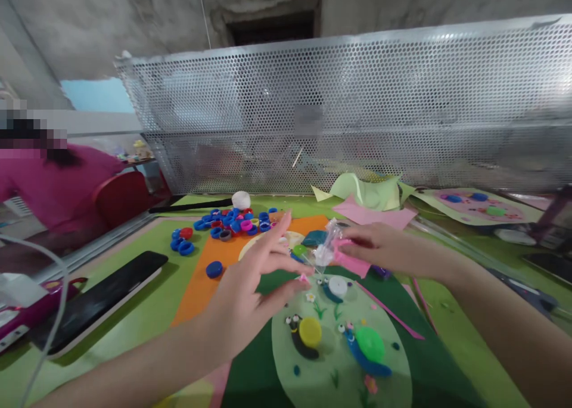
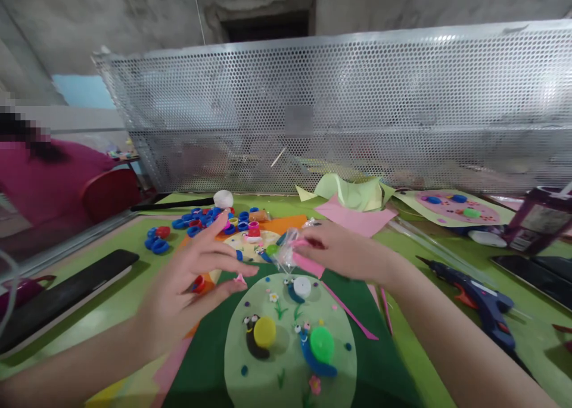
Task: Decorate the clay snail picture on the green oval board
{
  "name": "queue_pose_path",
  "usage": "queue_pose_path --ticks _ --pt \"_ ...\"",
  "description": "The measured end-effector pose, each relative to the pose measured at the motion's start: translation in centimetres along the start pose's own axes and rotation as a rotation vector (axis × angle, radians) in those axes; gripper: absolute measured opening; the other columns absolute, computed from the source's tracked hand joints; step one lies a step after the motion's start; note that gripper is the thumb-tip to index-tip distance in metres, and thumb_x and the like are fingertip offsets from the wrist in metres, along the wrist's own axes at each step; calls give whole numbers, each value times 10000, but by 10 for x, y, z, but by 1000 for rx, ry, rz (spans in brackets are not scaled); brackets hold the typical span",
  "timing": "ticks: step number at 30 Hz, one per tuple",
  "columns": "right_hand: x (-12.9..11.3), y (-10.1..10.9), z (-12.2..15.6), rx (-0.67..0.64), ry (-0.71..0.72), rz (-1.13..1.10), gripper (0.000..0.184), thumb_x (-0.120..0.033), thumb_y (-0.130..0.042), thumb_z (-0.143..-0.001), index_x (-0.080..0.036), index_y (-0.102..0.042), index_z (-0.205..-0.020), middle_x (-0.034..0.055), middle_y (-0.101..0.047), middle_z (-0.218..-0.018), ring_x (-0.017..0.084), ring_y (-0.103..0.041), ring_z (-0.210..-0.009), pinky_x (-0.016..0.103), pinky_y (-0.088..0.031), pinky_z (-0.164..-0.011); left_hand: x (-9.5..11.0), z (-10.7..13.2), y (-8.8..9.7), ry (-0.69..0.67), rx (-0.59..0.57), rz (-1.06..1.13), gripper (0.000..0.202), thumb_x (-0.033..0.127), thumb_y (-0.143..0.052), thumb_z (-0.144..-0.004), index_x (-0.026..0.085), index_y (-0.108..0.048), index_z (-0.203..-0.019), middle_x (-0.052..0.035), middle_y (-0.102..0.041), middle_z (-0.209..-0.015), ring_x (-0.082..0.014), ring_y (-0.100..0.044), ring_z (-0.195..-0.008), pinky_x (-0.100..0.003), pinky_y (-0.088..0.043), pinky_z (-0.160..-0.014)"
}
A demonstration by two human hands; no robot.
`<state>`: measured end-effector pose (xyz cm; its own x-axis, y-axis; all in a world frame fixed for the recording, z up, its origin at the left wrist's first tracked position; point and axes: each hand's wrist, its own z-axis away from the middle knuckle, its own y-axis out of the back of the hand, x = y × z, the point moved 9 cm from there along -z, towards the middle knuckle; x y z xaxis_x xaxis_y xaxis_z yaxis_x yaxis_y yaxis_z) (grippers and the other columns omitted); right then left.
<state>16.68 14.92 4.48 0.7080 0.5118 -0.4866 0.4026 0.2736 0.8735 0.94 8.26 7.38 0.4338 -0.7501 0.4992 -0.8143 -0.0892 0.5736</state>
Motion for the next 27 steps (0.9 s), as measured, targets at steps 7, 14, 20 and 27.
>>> queue_pose_path --ticks 7,14,20,27 --pt "57 0 -11 42 -147 67 251 -383 -395 -894 -196 -563 -894 16 -585 -761 166 -506 -640 276 -352 -586 -5 3 -20 157 -196 163 356 159 -532 -859 264 -519 -1199 18 -691 -845 -138 -657 -812 -239 -533 -735" --pt "92 -6 -22 98 -198 142 242 -346 -437 -874 -159 -578 -816 69 -607 -767 198 -542 -695 302 -395 -609 -1 -1 -22 120 -204 284 168 76 -671 -734 206 -692 -838 -6 -682 -746 -135 -620 -721 -232 -516 -654" --pt "93 -12 -26 125 -220 186 215 -326 -517 -890 -131 -563 -968 29 -590 -826 156 -561 -731 313 -450 -686 -4 -2 -19 167 -163 326 233 30 -682 -692 211 -681 -839 15 -662 -670 -142 -601 -691 -268 -532 -669" --pt "89 -12 -29 194 -215 198 216 -269 -556 -868 -130 -536 -1032 44 -574 -917 174 -554 -819 352 -449 -754 4 -5 -21 8 -200 219 103 81 -661 -756 157 -706 -808 -30 -689 -631 -162 -582 -693 -277 -505 -651"
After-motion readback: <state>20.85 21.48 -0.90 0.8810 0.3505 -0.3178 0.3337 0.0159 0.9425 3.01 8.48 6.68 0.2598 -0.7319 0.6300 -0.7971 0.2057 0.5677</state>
